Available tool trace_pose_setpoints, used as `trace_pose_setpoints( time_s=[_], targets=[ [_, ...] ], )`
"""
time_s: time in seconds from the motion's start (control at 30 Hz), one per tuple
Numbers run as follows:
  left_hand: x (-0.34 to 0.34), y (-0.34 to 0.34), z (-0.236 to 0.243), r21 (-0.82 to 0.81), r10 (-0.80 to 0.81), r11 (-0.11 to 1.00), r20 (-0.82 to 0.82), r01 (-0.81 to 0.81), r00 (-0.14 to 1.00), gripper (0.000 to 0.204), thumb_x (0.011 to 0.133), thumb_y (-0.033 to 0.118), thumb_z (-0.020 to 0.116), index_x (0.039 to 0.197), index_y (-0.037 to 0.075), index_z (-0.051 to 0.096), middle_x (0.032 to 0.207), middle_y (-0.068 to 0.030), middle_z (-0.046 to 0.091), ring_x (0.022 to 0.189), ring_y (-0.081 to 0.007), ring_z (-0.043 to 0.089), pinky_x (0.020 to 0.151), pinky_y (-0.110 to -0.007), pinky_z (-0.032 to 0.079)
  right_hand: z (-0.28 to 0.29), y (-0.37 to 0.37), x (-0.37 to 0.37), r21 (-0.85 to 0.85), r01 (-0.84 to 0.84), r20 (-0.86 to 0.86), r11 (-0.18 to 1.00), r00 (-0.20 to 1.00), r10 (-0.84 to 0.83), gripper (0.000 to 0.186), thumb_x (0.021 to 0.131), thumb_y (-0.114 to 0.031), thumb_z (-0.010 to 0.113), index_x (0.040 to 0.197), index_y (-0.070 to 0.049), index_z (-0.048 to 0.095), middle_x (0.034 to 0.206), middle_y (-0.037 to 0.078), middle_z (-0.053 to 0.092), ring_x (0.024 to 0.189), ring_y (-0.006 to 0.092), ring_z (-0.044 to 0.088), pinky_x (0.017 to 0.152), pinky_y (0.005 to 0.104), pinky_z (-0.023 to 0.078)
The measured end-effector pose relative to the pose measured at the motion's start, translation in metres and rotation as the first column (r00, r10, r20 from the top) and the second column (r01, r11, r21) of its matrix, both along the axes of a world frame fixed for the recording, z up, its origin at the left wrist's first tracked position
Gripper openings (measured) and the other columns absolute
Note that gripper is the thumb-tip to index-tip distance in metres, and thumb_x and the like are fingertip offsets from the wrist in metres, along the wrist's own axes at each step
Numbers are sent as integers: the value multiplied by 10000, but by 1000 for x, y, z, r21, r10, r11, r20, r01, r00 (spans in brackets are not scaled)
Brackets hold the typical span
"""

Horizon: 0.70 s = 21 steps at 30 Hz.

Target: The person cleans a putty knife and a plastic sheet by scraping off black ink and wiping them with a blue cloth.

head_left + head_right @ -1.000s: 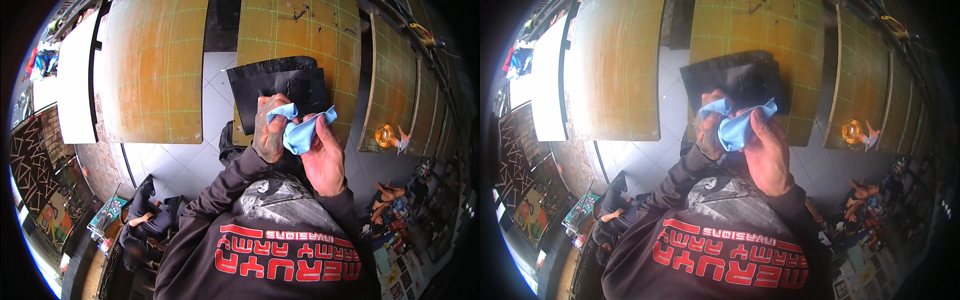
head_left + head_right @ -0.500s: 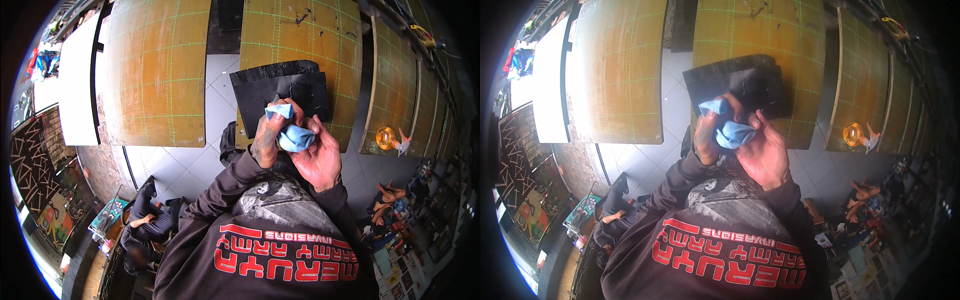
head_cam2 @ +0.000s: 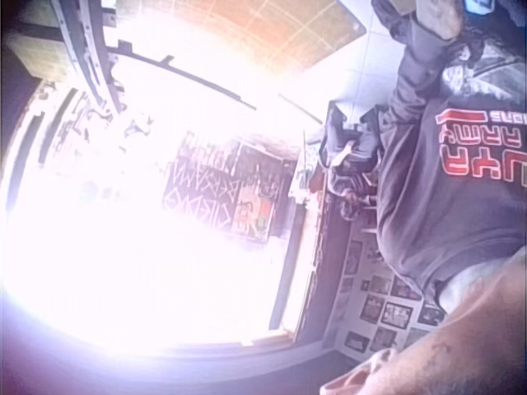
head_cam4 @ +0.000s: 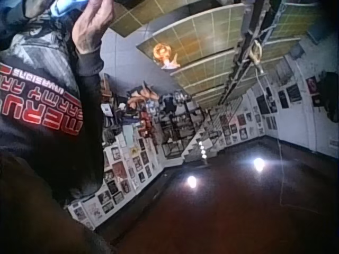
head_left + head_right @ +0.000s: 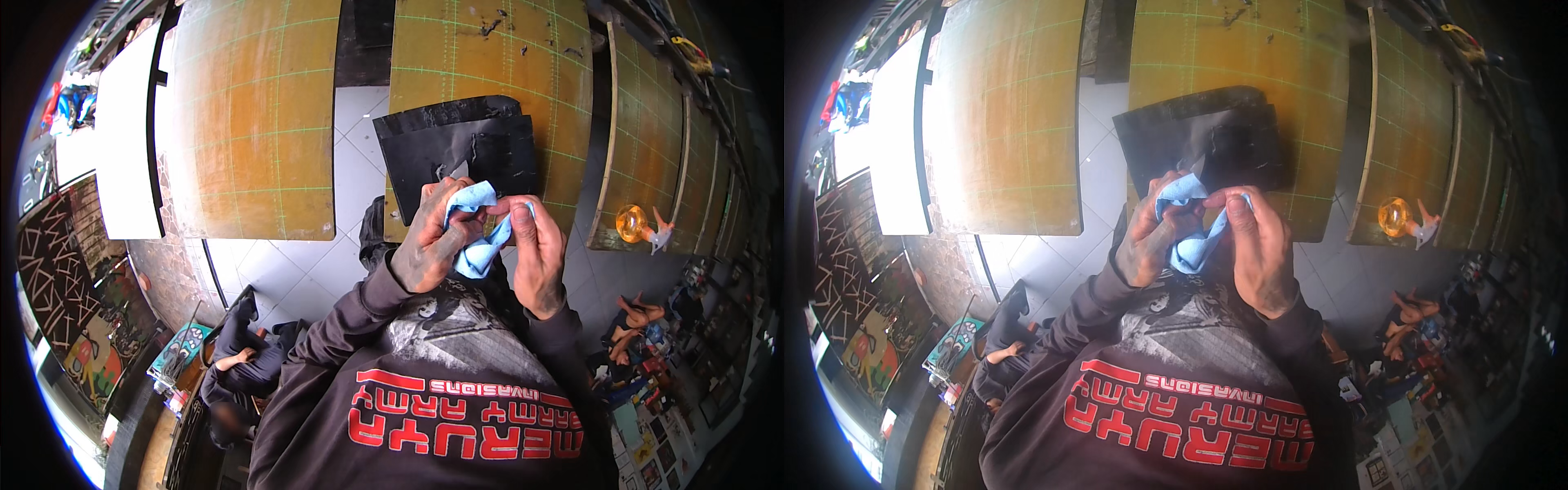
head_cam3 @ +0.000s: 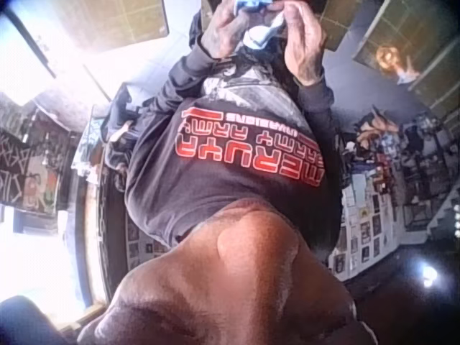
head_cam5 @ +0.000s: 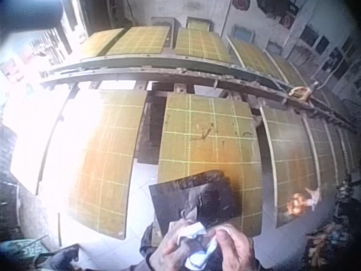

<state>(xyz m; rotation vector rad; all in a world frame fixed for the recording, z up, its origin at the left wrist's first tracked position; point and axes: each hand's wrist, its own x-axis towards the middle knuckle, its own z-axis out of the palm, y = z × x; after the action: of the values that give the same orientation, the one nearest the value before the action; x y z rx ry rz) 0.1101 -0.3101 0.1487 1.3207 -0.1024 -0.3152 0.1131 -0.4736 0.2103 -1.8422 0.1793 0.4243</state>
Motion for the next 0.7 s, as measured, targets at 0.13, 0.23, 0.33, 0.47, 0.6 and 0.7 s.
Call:
trace_pose_setpoints(
  time_s=[0.13, 0.23, 0.33, 0.47, 0.6, 0.7],
  targets=[
    [4, 8, 11, 57, -127, 991, 37, 125, 991, 231, 819, 113, 499, 1036, 45, 544, 967, -94, 506, 907, -251, 434, 917, -390, 294, -15, 2, 7, -428, -55, 650, 902, 674, 350, 263, 881, -38, 604, 1139, 5, 627, 1140, 150, 612, 965, 256, 606, 785, 341, 494],
    [-10, 4, -5, 143, -94, 987, 113, 77, 989, 273, 820, 109, 513, 1081, 33, 538, 1052, -125, 513, 986, -298, 454, 979, -437, 276, -7, 4, 17, -578, -97, 687, 810, 478, 547, 431, 804, -80, 676, 1232, -92, 626, 1314, 108, 556, 1038, 274, 583, 846, 363, 497],
    [-9, 11, -20, 301, -144, 954, 503, -16, 852, 312, 818, 100, 524, 1121, 25, 530, 1127, -159, 504, 1068, -345, 454, 1012, -469, 267, -2, 3, 26, -664, -221, 633, 714, 341, 695, 446, 787, -111, 683, 1229, -118, 628, 1346, 47, 545, 1019, 254, 569, 842, 361, 499],
    [-2, 21, -16, 331, -230, 942, 512, 57, 827, 249, 802, 89, 535, 1043, 25, 533, 1101, -173, 519, 1067, -356, 476, 961, -472, 314, 7, 0, 34, -731, -336, 550, 594, 226, 804, 421, 793, -104, 669, 1209, -60, 625, 1147, 72, 589, 926, 234, 570, 795, 344, 500],
    [13, 23, 8, 371, -300, 915, 357, 160, 885, 279, 814, 106, 558, 1068, -3, 518, 991, -187, 538, 933, -358, 516, 913, -443, 354, -1, 0, 29, -655, -377, 572, 655, 319, 756, 429, 788, -56, 665, 1210, 0, 608, 882, 69, 537, 797, 203, 550, 714, 324, 491],
    [16, 25, 15, 390, -287, 908, 307, 155, 907, 369, 836, 148, 565, 1146, -40, 503, 1015, -228, 553, 961, -387, 528, 896, -461, 369, -3, -4, 25, -616, -343, 558, 709, 445, 701, 439, 779, -19, 672, 1211, 14, 600, 818, 57, 514, 752, 194, 533, 673, 327, 478]
  ],
)
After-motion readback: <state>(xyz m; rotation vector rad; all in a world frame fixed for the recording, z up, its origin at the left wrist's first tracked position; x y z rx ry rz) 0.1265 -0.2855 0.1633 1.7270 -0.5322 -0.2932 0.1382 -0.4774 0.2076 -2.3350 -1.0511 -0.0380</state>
